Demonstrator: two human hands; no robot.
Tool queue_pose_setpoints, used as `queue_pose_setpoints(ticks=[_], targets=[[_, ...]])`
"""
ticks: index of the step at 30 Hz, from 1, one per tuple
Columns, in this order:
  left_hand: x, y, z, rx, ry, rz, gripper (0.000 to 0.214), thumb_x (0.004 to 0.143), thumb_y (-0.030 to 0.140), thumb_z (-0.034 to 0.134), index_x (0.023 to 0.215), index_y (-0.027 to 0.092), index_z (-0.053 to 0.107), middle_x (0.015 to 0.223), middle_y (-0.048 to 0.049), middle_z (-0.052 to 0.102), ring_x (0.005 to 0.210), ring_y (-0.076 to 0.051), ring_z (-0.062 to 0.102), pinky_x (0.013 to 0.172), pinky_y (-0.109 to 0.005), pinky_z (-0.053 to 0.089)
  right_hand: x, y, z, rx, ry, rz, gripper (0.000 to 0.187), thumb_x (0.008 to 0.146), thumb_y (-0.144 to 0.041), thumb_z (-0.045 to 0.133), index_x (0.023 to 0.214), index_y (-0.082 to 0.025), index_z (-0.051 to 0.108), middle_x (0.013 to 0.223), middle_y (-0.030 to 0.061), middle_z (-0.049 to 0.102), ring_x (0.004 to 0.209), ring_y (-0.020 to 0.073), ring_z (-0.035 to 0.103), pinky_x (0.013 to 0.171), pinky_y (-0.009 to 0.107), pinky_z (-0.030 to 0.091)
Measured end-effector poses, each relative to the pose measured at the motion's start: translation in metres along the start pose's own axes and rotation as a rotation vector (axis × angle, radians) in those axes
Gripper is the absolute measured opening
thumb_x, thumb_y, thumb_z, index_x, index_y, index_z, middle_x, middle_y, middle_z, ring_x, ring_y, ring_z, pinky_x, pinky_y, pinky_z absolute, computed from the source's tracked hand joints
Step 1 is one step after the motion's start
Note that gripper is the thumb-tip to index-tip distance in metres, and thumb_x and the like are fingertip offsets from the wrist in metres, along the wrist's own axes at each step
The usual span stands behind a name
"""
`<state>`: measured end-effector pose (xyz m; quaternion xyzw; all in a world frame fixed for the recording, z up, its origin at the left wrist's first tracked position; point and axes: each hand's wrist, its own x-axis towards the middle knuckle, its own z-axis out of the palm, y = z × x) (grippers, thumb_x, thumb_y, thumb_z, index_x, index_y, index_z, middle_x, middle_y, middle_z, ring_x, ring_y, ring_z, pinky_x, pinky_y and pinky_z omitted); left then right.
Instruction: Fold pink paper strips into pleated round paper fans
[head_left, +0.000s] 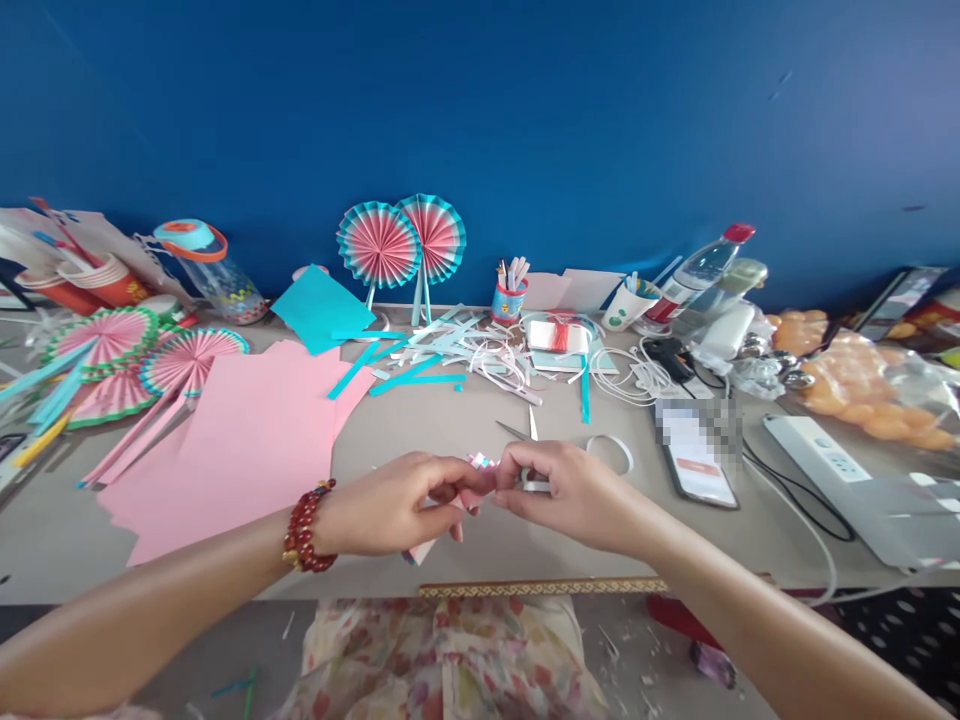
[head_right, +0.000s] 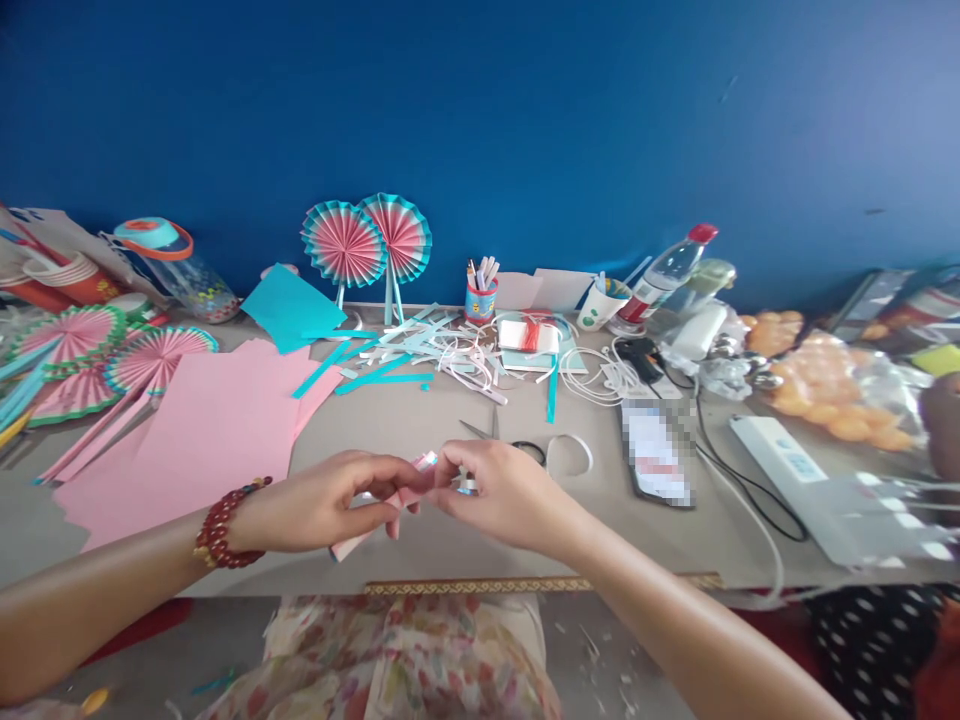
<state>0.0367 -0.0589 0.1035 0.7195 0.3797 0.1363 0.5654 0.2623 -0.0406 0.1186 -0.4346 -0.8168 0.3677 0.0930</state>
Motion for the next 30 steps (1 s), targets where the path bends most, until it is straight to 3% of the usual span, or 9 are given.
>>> queue_pose_setpoints(ticks=[5, 11, 15, 30], targets=[[-0.0007, -0.0028, 0.0015, -0.037, -0.006, 0.001, 0.034, 0.09, 0.023, 0.05, 0.124, 0.018, 0.054, 0.102, -0.0086, 0.068, 0.082, -0.018, 0.07, 0.039, -0.013, 0.045, 0.0028, 0.0008, 0.0005, -0.036, 0.005, -0.01, 0.008, 0.084, -0.028, 0.062, 0.079, -0.022, 0.065, 0.079, -0.0024, 0.069, 0.071, 0.0133, 0.06, 0.062, 0.022, 0.036], [0.0017, -0.0033, 0.0013, 0.009, 0.011, 0.045, 0.027, 0.091, 0.02, 0.05, 0.116, 0.017, 0.058, 0.102, -0.0062, 0.068, 0.08, -0.016, 0.071, 0.064, -0.022, 0.053, 0.0041, 0.0037, 0.0012, -0.052, -0.004, -0.008, 0.006, 0.083, -0.026, 0.062, 0.079, -0.022, 0.064, 0.079, -0.002, 0.068, 0.07, 0.0131, 0.058, 0.06, 0.022, 0.035], [0.0031, -0.0023, 0.0011, 0.006, 0.014, 0.04, 0.023, 0.092, 0.022, 0.05, 0.113, 0.018, 0.059, 0.1, -0.0051, 0.069, 0.079, -0.015, 0.071, 0.073, -0.025, 0.054, 0.006, 0.0046, 0.0013, -0.061, 0.0, -0.015, 0.007, 0.083, -0.026, 0.061, 0.079, -0.021, 0.064, 0.08, -0.0008, 0.069, 0.07, 0.0136, 0.059, 0.061, 0.022, 0.036], [0.0054, -0.0047, 0.0033, -0.05, 0.014, 0.058, 0.024, 0.095, 0.031, 0.047, 0.113, 0.017, 0.057, 0.103, -0.008, 0.069, 0.083, -0.016, 0.07, 0.078, -0.029, 0.055, 0.0107, 0.0073, 0.0055, -0.09, 0.028, -0.006, 0.013, 0.081, -0.031, 0.067, 0.075, -0.021, 0.063, 0.077, -0.0014, 0.069, 0.067, 0.0133, 0.059, 0.059, 0.021, 0.033]])
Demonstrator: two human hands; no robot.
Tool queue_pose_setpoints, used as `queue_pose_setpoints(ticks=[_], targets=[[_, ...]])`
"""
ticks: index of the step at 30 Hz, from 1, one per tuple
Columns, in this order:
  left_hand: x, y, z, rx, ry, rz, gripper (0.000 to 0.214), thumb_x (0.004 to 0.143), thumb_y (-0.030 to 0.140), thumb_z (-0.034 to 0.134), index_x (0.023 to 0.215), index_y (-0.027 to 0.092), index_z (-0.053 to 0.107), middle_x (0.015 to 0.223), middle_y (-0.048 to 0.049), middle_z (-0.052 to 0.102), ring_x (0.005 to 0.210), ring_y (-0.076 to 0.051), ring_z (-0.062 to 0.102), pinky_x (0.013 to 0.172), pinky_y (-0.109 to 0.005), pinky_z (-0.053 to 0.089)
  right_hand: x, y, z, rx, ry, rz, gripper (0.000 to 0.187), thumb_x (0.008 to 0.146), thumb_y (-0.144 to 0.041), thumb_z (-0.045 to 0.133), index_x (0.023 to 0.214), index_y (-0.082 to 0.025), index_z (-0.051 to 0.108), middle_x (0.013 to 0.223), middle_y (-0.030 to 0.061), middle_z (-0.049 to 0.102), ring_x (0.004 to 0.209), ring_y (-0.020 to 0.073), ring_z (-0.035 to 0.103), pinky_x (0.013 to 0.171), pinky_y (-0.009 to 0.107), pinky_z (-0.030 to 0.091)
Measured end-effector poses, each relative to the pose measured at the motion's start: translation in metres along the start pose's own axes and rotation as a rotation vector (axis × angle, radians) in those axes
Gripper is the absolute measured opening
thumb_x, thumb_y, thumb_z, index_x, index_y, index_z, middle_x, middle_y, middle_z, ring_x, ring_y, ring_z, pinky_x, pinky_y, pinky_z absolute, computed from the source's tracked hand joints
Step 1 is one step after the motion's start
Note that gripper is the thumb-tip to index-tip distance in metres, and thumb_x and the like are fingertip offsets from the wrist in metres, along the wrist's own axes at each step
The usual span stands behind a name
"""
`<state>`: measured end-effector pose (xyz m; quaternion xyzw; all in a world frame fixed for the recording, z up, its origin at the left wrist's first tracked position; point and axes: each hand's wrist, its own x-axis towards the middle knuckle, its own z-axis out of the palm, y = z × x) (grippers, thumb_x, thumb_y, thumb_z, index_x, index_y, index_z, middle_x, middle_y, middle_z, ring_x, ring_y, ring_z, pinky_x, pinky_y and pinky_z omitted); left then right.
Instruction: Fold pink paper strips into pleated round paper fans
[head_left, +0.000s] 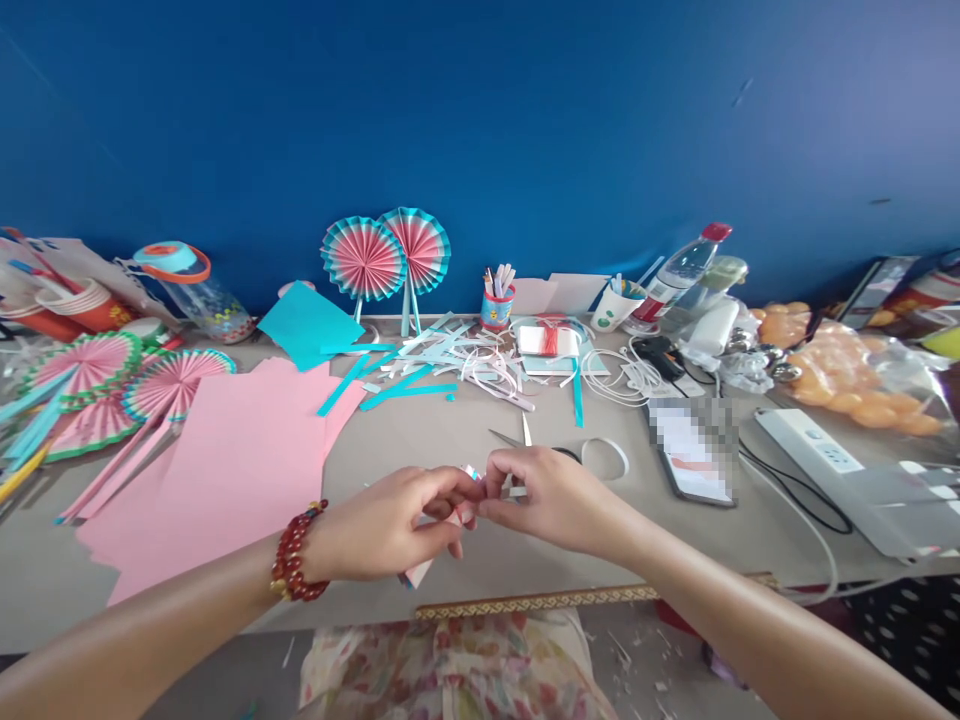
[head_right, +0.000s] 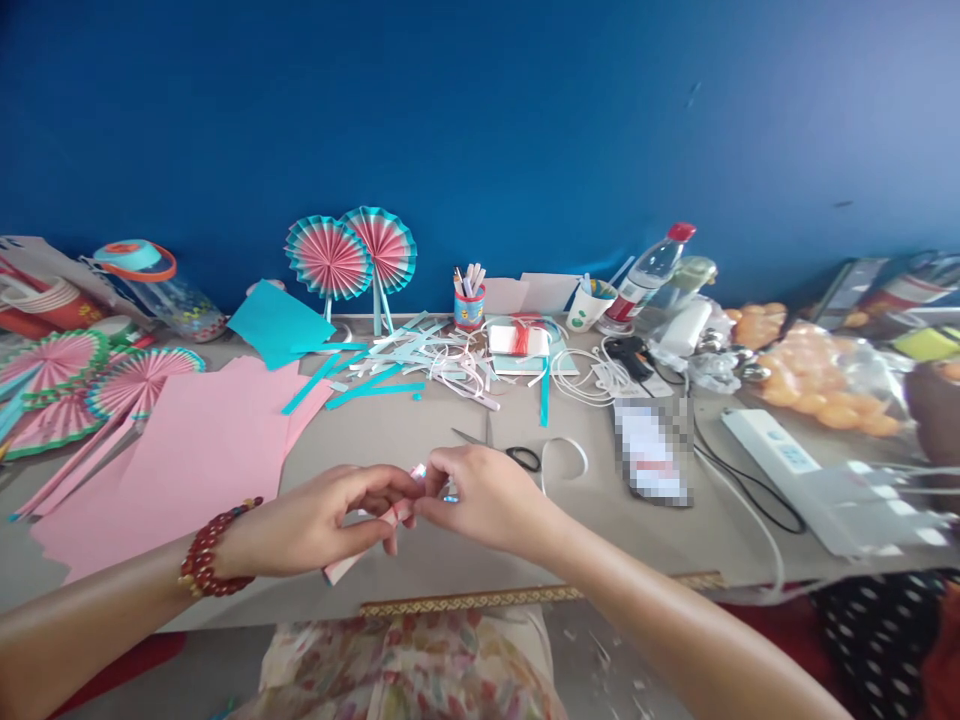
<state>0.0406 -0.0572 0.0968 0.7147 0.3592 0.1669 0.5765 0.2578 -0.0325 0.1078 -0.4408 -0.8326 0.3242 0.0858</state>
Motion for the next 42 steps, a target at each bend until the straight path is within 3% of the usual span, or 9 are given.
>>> queue_pose_setpoints(ticks=[18, 42], targets=[[-0.002, 0.0035, 0.0001, -0.065, -0.004, -0.008, 0.016, 0.094, 0.022, 0.049, 0.11, 0.019, 0.05, 0.097, -0.0051, 0.068, 0.087, -0.017, 0.069, 0.083, -0.032, 0.051, 0.0, -0.0027, 0.0037, -0.039, 0.046, 0.018, 0.018, 0.083, -0.037, 0.066, 0.076, -0.021, 0.063, 0.076, -0.0009, 0.07, 0.064, 0.0126, 0.059, 0.058, 0.022, 0.029], [0.0012, 0.0002, -0.001, -0.105, 0.014, -0.013, 0.024, 0.096, 0.038, 0.048, 0.108, 0.018, 0.051, 0.104, -0.0091, 0.067, 0.082, -0.016, 0.068, 0.08, -0.031, 0.051, -0.0001, -0.0003, 0.003, -0.017, 0.064, 0.032, 0.019, 0.085, -0.041, 0.065, 0.08, -0.022, 0.063, 0.082, -0.0029, 0.072, 0.069, 0.013, 0.062, 0.058, 0.022, 0.03]])
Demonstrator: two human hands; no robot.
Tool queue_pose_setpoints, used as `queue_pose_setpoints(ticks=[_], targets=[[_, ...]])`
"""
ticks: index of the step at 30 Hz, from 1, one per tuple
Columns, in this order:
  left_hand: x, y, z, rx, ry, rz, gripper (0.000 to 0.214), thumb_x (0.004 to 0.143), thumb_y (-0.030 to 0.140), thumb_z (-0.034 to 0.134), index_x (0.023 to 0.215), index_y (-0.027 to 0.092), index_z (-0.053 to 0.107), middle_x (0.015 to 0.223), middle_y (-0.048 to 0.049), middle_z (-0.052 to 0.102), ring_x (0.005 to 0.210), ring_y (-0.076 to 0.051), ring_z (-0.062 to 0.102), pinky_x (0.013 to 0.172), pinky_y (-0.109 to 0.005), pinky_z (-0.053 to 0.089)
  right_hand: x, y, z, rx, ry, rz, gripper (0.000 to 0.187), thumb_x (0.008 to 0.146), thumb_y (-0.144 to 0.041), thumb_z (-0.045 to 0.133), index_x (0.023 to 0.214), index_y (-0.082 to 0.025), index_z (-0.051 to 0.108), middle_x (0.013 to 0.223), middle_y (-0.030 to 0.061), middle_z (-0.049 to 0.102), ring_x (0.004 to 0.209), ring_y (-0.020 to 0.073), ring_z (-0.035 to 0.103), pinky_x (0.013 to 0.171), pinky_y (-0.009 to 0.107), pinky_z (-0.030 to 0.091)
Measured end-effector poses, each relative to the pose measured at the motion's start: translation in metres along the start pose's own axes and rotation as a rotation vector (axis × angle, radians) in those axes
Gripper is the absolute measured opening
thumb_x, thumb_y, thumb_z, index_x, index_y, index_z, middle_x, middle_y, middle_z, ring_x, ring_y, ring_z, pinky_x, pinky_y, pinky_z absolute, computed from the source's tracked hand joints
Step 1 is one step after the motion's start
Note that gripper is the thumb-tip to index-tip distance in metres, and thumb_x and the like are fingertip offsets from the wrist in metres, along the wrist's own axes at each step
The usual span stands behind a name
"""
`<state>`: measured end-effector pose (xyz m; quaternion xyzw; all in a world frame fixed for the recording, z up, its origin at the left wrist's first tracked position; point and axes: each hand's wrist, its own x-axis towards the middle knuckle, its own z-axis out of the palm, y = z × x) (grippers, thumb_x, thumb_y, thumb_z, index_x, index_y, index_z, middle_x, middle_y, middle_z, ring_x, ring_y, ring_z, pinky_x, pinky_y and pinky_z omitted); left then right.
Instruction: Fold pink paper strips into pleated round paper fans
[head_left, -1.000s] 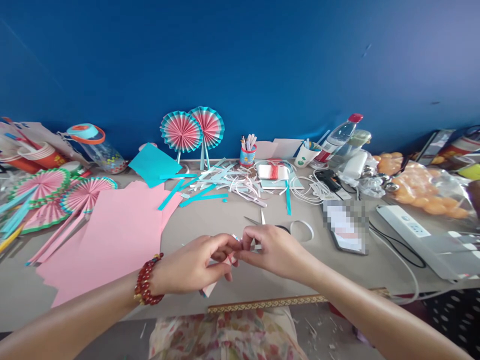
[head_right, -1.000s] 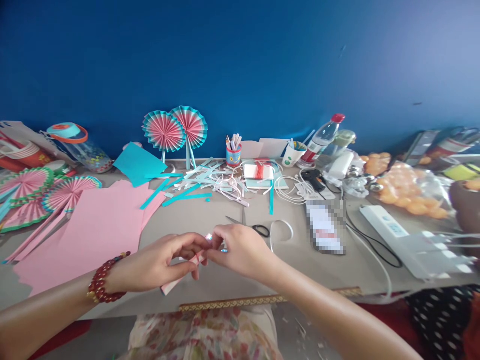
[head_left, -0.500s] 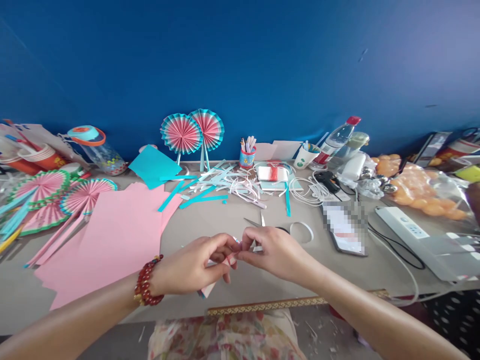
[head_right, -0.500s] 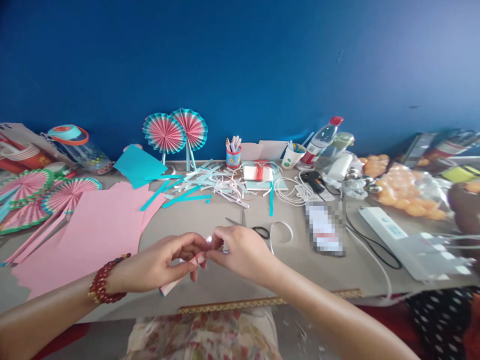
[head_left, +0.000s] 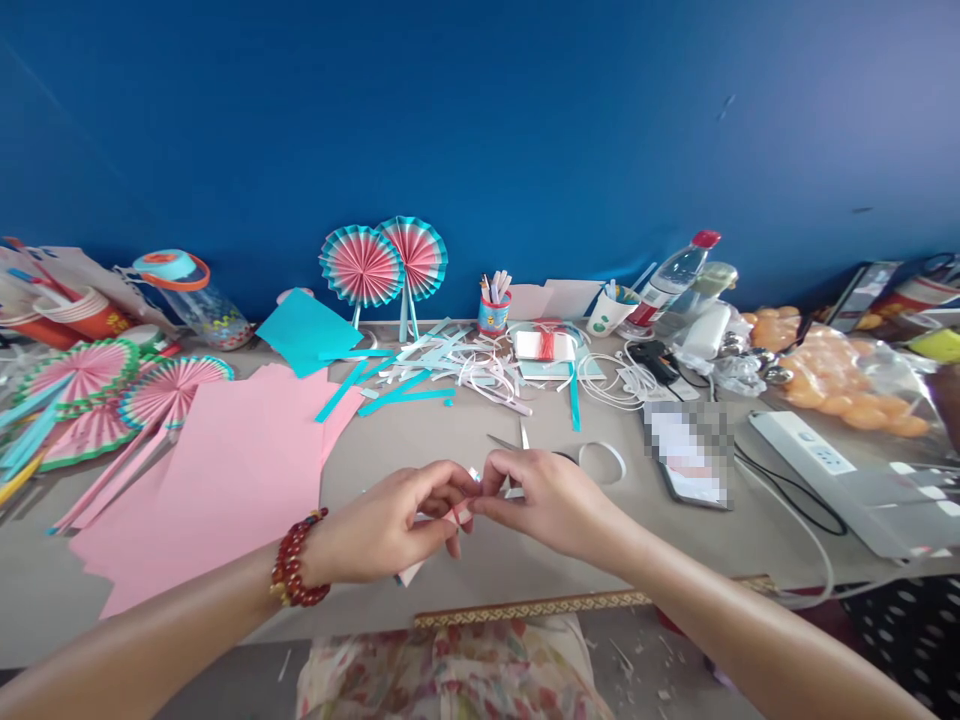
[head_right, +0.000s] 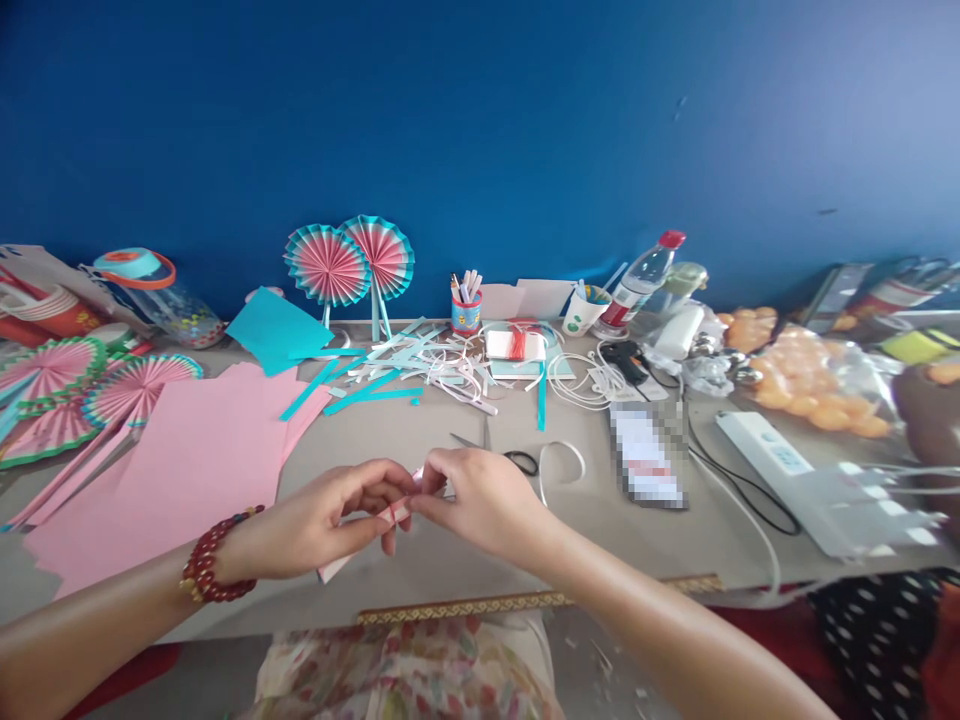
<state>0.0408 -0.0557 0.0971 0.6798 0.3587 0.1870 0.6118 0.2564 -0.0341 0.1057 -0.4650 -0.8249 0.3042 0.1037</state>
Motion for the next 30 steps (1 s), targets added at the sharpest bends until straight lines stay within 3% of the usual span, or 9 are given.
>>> queue_pose_setpoints(ticks=[6, 12, 19, 30], targets=[[0.005, -0.001, 0.001, -0.023, 0.059, -0.024, 0.022, 0.093, 0.036, 0.053, 0.105, 0.018, 0.055, 0.086, -0.0033, 0.066, 0.074, -0.016, 0.068, 0.073, -0.029, 0.05, 0.0, -0.008, 0.0, -0.049, 0.004, 0.021, 0.016, 0.084, -0.037, 0.066, 0.079, -0.022, 0.062, 0.082, -0.0021, 0.073, 0.071, 0.0143, 0.064, 0.058, 0.022, 0.03], [0.004, 0.0, 0.002, 0.033, 0.126, -0.058, 0.023, 0.094, 0.039, 0.051, 0.106, 0.019, 0.055, 0.083, -0.0024, 0.067, 0.069, -0.015, 0.068, 0.072, -0.029, 0.05, -0.002, -0.009, -0.003, -0.036, -0.02, 0.006, 0.004, 0.086, -0.024, 0.061, 0.084, -0.022, 0.063, 0.087, -0.0006, 0.074, 0.077, 0.0162, 0.067, 0.062, 0.022, 0.035], [0.001, 0.004, -0.001, 0.118, 0.14, -0.073, 0.031, 0.093, 0.045, 0.05, 0.109, 0.02, 0.058, 0.084, -0.0034, 0.071, 0.07, -0.015, 0.068, 0.072, -0.028, 0.051, -0.006, -0.003, -0.005, 0.091, -0.074, -0.038, 0.015, 0.084, -0.012, 0.054, 0.093, -0.023, 0.06, 0.086, -0.0018, 0.075, 0.079, 0.0161, 0.067, 0.065, 0.022, 0.038], [-0.002, 0.008, -0.003, 0.146, 0.14, -0.042, 0.032, 0.095, 0.043, 0.048, 0.115, 0.021, 0.057, 0.084, -0.0026, 0.07, 0.07, -0.014, 0.066, 0.07, -0.025, 0.052, -0.006, -0.005, -0.002, 0.171, -0.064, -0.046, 0.011, 0.089, -0.017, 0.05, 0.097, -0.023, 0.055, 0.082, -0.0023, 0.076, 0.08, 0.0169, 0.069, 0.07, 0.025, 0.041]])
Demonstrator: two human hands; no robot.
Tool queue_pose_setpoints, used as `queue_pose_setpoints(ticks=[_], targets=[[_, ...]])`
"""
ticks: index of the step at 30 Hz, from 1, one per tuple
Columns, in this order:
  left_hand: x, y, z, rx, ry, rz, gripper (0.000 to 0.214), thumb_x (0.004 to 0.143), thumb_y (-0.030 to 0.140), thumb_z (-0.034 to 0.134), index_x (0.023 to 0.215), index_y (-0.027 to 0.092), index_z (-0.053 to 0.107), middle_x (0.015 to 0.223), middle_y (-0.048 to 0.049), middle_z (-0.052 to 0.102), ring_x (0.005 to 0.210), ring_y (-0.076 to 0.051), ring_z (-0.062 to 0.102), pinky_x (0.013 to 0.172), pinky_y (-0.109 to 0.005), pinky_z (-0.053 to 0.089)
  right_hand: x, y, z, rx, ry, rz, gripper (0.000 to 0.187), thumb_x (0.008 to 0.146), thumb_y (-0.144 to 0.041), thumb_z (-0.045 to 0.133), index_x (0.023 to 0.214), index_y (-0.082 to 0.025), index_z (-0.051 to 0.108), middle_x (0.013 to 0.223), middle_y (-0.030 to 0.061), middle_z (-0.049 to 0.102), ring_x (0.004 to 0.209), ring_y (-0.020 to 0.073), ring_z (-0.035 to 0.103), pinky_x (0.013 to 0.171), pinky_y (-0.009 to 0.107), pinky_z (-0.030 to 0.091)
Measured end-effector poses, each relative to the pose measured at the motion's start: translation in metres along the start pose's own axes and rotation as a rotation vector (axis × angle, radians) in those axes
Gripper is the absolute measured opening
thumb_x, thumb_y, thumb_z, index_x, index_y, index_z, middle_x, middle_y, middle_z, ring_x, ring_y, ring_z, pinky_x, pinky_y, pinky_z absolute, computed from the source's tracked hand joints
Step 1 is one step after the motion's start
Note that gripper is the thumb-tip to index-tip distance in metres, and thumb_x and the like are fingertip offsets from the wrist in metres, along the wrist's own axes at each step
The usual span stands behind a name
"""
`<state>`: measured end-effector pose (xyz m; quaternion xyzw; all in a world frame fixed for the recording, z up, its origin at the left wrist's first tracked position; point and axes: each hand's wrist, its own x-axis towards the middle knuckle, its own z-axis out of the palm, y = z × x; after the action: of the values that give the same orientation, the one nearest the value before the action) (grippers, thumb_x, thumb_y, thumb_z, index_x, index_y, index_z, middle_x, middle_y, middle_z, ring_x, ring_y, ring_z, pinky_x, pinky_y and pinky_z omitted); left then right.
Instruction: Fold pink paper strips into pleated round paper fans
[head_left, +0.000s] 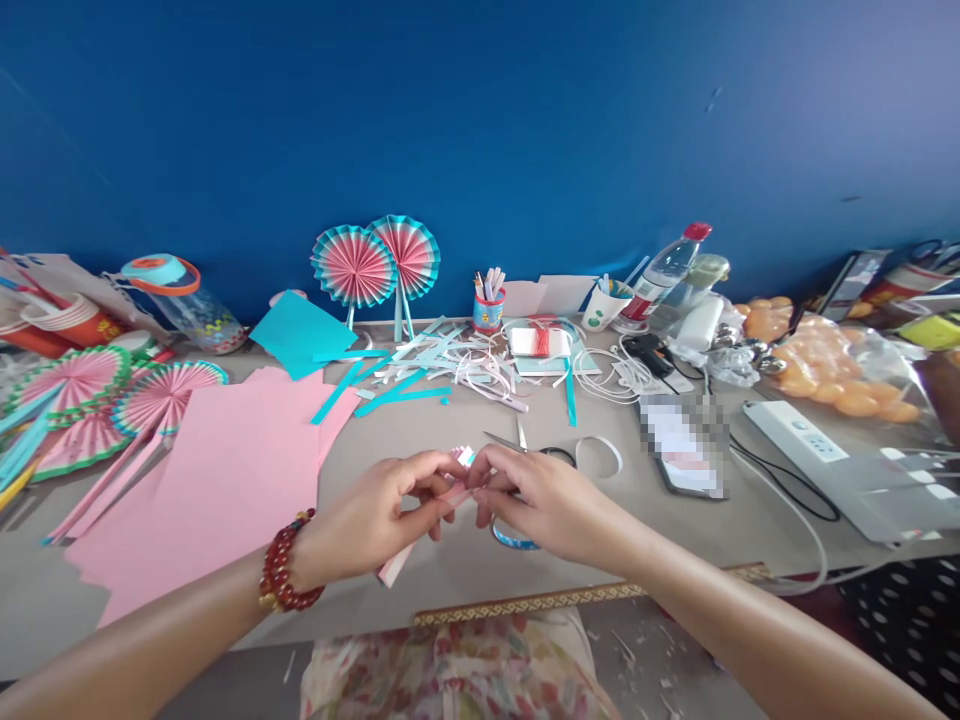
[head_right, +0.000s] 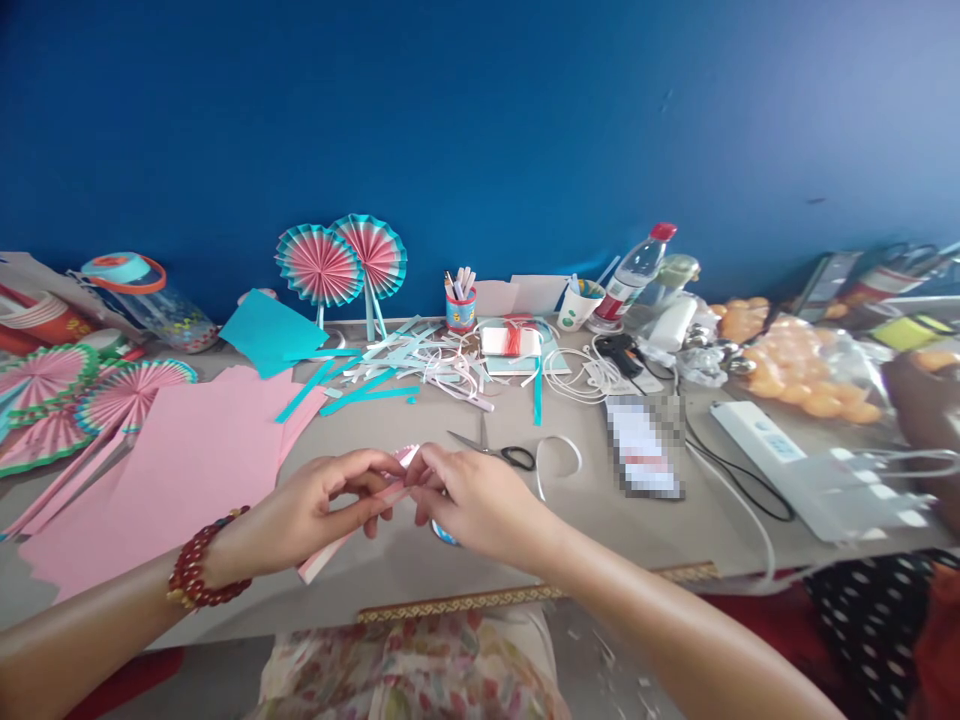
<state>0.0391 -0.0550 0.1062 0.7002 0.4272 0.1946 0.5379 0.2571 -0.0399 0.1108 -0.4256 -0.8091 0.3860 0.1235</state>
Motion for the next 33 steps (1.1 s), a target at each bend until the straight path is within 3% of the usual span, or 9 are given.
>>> queue_pose_setpoints(ticks=[10, 17, 22, 26, 33], targets=[[-0.003, 0.008, -0.002, 0.105, 0.019, 0.012, 0.031, 0.094, 0.044, 0.047, 0.115, 0.021, 0.057, 0.081, -0.0022, 0.071, 0.067, -0.014, 0.066, 0.063, -0.023, 0.05, -0.002, -0.004, -0.003, -0.025, 0.0, 0.042, 0.024, 0.088, -0.019, 0.052, 0.111, -0.023, 0.05, 0.084, 0.0, 0.076, 0.079, 0.0184, 0.068, 0.071, 0.026, 0.042], [-0.007, 0.003, -0.004, 0.158, -0.039, 0.005, 0.029, 0.095, 0.036, 0.048, 0.121, 0.025, 0.055, 0.086, -0.0018, 0.073, 0.074, -0.015, 0.068, 0.058, -0.02, 0.048, -0.004, -0.004, -0.005, -0.019, -0.03, 0.022, 0.013, 0.09, -0.024, 0.053, 0.103, -0.024, 0.051, 0.086, -0.0002, 0.076, 0.08, 0.0177, 0.068, 0.071, 0.025, 0.043], [-0.009, 0.008, -0.005, 0.202, -0.073, 0.045, 0.032, 0.097, 0.035, 0.044, 0.126, 0.025, 0.054, 0.09, -0.003, 0.073, 0.073, -0.014, 0.067, 0.056, -0.019, 0.045, -0.004, -0.009, -0.007, 0.001, -0.056, 0.084, 0.008, 0.091, -0.025, 0.051, 0.099, -0.023, 0.05, 0.08, -0.0028, 0.076, 0.053, 0.0125, 0.063, 0.063, 0.023, 0.042], [-0.01, 0.01, -0.006, 0.243, -0.115, 0.11, 0.032, 0.098, 0.032, 0.042, 0.128, 0.026, 0.052, 0.091, -0.0025, 0.073, 0.074, -0.014, 0.066, 0.062, -0.021, 0.047, -0.006, -0.01, -0.006, 0.052, -0.069, 0.132, 0.011, 0.091, -0.027, 0.05, 0.102, -0.024, 0.049, 0.081, -0.0044, 0.075, 0.037, 0.008, 0.054, 0.055, 0.022, 0.04], [-0.015, 0.004, -0.008, 0.332, -0.127, 0.235, 0.021, 0.098, 0.029, 0.042, 0.117, 0.023, 0.051, 0.097, -0.0043, 0.072, 0.081, -0.017, 0.067, 0.071, -0.024, 0.047, -0.011, -0.006, -0.005, 0.002, -0.088, 0.06, 0.025, 0.087, -0.024, 0.053, 0.112, -0.027, 0.053, 0.074, -0.0064, 0.073, 0.044, 0.0105, 0.06, 0.057, 0.021, 0.041]])
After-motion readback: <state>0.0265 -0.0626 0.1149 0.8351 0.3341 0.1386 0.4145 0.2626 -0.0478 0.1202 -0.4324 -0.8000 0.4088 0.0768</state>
